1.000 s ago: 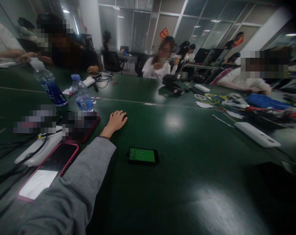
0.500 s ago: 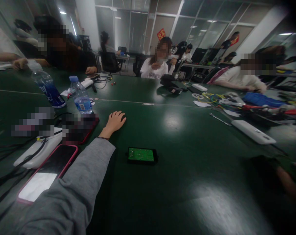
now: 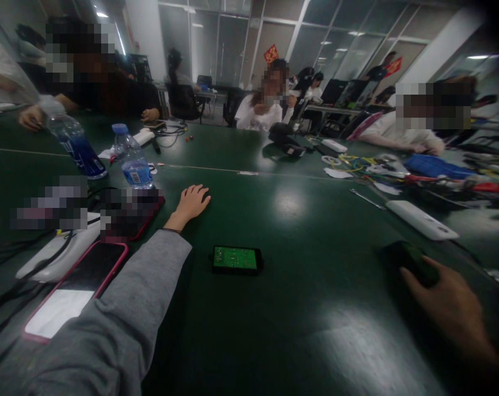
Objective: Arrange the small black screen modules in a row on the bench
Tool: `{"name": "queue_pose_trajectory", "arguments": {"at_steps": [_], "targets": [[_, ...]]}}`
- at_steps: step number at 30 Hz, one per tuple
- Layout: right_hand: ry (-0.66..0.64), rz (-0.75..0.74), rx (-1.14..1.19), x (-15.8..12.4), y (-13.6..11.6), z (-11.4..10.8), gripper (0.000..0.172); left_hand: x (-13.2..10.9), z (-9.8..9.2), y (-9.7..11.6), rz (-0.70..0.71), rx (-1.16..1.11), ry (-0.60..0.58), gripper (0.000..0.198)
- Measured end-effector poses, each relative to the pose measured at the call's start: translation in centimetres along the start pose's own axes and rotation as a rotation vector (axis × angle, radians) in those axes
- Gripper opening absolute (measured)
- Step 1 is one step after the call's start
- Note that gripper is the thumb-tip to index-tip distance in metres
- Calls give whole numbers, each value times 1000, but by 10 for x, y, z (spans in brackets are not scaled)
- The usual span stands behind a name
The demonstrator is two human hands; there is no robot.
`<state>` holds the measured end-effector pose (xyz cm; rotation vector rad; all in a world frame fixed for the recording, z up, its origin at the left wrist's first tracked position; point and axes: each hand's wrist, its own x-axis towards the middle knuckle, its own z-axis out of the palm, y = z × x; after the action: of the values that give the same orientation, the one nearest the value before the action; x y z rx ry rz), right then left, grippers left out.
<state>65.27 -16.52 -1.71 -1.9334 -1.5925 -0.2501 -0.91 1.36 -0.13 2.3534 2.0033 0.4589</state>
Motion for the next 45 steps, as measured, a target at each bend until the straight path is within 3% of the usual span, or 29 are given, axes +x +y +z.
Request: {"name": "queue_pose_trajectory", "arguments": {"at_steps": [3, 10, 13, 16, 19, 21, 25, 27, 32, 38, 45], "targets": [[-94, -71, 18, 13, -64, 23, 77, 1, 1, -2, -2, -5, -8, 52], [-384, -428, 507, 25, -249, 73, 55, 3, 1, -2, 0, 4, -10, 53], [-554, -560, 673, 22, -305, 83, 53, 3, 1, -2, -2, 5, -13, 52], [-744, -627, 790, 19, -339, 82, 50, 3, 1, -2, -2, 7, -12, 52], [-889, -602, 839, 16, -355, 74, 49, 3, 2, -2, -4, 7, -4, 52], [-956, -592, 810, 13, -360, 64, 59, 3, 3, -2, -3, 7, 1, 51], [-1102, -674, 576, 3, -369, 40, 108, 4, 4, -2, -2, 12, 8, 51], [-1140, -720, 470, -3, -375, 29, 122, 4, 5, -2, -3, 18, 13, 51], [-1062, -801, 407, -16, -389, 19, 100, 4, 7, -4, 6, 11, 20, 52], [-956, -799, 463, -16, -386, 26, 88, 4, 7, -6, 13, -7, 13, 53], [-787, -653, 419, -11, -378, 44, 80, 4, 5, -5, 7, -33, 1, 54]]}}
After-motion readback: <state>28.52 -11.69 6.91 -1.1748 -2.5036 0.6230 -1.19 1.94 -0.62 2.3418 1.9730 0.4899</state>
